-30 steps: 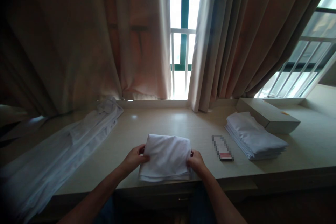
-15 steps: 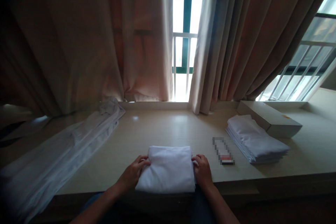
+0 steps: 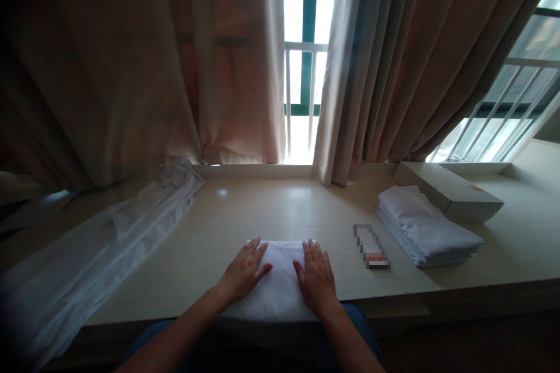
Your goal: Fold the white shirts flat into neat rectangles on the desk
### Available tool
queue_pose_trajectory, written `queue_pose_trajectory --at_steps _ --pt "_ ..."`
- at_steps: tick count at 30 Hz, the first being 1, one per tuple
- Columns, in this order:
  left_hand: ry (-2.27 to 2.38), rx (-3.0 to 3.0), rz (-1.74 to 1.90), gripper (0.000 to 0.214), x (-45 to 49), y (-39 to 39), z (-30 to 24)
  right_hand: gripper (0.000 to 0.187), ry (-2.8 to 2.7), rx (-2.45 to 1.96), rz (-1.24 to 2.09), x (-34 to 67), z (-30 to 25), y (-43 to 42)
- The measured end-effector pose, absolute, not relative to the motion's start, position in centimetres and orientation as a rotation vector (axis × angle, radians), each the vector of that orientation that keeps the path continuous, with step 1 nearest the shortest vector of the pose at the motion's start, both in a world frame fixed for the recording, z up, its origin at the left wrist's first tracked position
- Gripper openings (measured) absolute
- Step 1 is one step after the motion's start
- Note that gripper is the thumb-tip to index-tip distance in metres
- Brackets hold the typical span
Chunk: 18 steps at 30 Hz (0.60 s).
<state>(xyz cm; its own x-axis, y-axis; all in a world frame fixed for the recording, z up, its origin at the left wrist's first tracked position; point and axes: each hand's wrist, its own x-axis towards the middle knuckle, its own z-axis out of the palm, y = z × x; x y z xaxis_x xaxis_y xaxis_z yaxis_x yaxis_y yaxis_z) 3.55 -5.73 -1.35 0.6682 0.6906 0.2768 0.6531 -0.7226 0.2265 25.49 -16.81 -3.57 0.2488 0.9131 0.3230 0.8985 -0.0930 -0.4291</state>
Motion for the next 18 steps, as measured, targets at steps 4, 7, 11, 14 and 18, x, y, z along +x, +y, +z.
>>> queue_pose_trajectory --at_steps 4,7,11,14,18 --pt "1.232 2.692 0.367 0.066 3.8 -5.1 -3.8 0.068 -1.642 -2.234 0.343 25.3 -4.8 -16.6" --pt "1.234 2.673 0.367 0.070 3.7 -4.8 -4.6 0.069 -1.639 -2.266 0.300 25.2 -5.6 -16.9" --pt "1.211 2.646 0.348 0.068 3.6 -4.5 -4.5 0.069 -1.627 -2.294 0.251 24.8 -5.6 -17.2" --pt "1.239 2.563 0.380 0.068 3.2 -4.6 -4.5 0.069 -1.602 -2.306 0.245 24.6 -5.4 -17.4" --pt "1.417 2.332 0.577 0.065 1.1 -6.3 -5.0 0.068 -1.592 -2.296 0.249 24.5 -5.4 -17.7"
